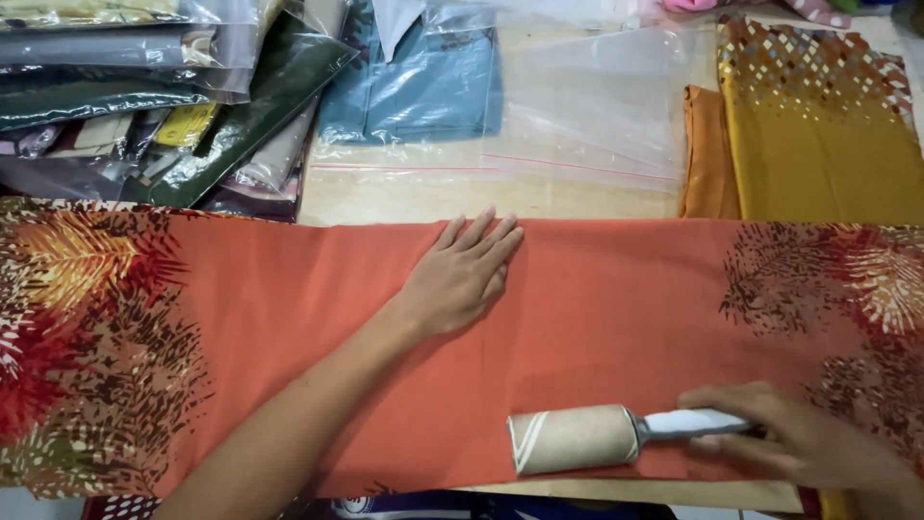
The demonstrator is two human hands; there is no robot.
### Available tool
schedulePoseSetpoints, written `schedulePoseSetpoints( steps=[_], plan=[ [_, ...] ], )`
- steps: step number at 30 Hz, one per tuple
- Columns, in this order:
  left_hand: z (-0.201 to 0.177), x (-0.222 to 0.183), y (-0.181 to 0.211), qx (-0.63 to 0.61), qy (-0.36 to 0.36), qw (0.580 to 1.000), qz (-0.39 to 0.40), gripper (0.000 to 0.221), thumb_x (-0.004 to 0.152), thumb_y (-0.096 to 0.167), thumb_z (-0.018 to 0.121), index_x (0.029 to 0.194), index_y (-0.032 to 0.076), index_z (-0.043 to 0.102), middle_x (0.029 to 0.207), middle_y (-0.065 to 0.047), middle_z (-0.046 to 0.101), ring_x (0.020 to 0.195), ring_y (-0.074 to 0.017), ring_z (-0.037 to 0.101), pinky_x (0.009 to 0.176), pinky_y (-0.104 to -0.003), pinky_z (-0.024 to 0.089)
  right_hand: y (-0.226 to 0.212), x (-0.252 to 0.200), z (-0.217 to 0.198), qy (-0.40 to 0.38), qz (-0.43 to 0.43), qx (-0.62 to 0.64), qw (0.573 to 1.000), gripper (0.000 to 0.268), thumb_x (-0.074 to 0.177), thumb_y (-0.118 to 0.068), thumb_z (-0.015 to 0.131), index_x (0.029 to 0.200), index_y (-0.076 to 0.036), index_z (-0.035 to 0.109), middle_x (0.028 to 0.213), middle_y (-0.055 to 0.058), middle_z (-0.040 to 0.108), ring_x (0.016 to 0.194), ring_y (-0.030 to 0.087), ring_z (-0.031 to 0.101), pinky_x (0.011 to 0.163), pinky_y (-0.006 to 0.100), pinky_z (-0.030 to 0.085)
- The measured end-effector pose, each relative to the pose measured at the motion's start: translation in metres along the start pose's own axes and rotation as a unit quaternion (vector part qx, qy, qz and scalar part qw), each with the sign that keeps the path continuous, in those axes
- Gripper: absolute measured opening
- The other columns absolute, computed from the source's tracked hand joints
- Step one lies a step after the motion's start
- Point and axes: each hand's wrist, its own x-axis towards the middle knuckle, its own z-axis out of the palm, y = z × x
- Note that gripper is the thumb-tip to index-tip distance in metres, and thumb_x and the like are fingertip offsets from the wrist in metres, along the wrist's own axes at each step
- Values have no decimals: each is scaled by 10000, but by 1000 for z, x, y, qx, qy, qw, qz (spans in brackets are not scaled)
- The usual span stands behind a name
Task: Using a lint roller to clean a piece of patterned fabric on a table
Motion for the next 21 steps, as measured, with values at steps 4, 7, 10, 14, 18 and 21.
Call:
schedulePoseSetpoints(
  steps=[4,7,10,14,18,21],
  plan=[
    [0,-1,1,8,-16,1000,5,511,1064,260,371,1536,70,418,1604,-99,453,1496,-369,379,1181,-547,298,27,4,11,99,-3,16,995,388,887,-327,673,1267,-306,750,871,-89,869,665,93,771,602,254,581],
    [1,-1,1,7,-7,1000,-2,509,1065,264,371,1532,73,435,1601,-94,462,1496,-360,387,1186,-547,303,4,12,9,153,12,73,986,344,926,-272,643,1247,-200,743,874,-40,808,729,110,698,673,253,509],
    [2,-1,-1,13,-2,1000,1,509,1070,271,372,1535,76,436,1599,-94,468,1500,-359,384,1182,-551,310,9,9,17,136,0,65,989,276,904,-267,683,1154,-198,777,722,-64,817,548,85,689,500,242,511],
    [2,-1,-1,18,-5,1000,5,513,1061,267,390,1534,75,437,1602,-98,463,1498,-365,382,1178,-552,309,16,-1,18,21,25,-9,999,465,879,-435,694,1335,-342,695,1023,-134,900,851,62,850,759,246,613],
    [0,0,1,26,-2,1000,5,506,1054,252,387,1519,62,452,1593,-107,473,1482,-369,408,1173,-549,321,42,-2,10,108,-19,-5,994,437,867,-334,687,1299,-280,731,971,-111,911,771,74,829,699,256,619],
    [2,0,1,14,-5,1000,-3,513,1048,251,388,1526,73,447,1598,-98,468,1491,-359,392,1191,-544,299,17,12,1,159,56,49,984,347,919,-299,652,1239,-216,759,830,-49,781,687,102,666,645,251,510]
  ],
)
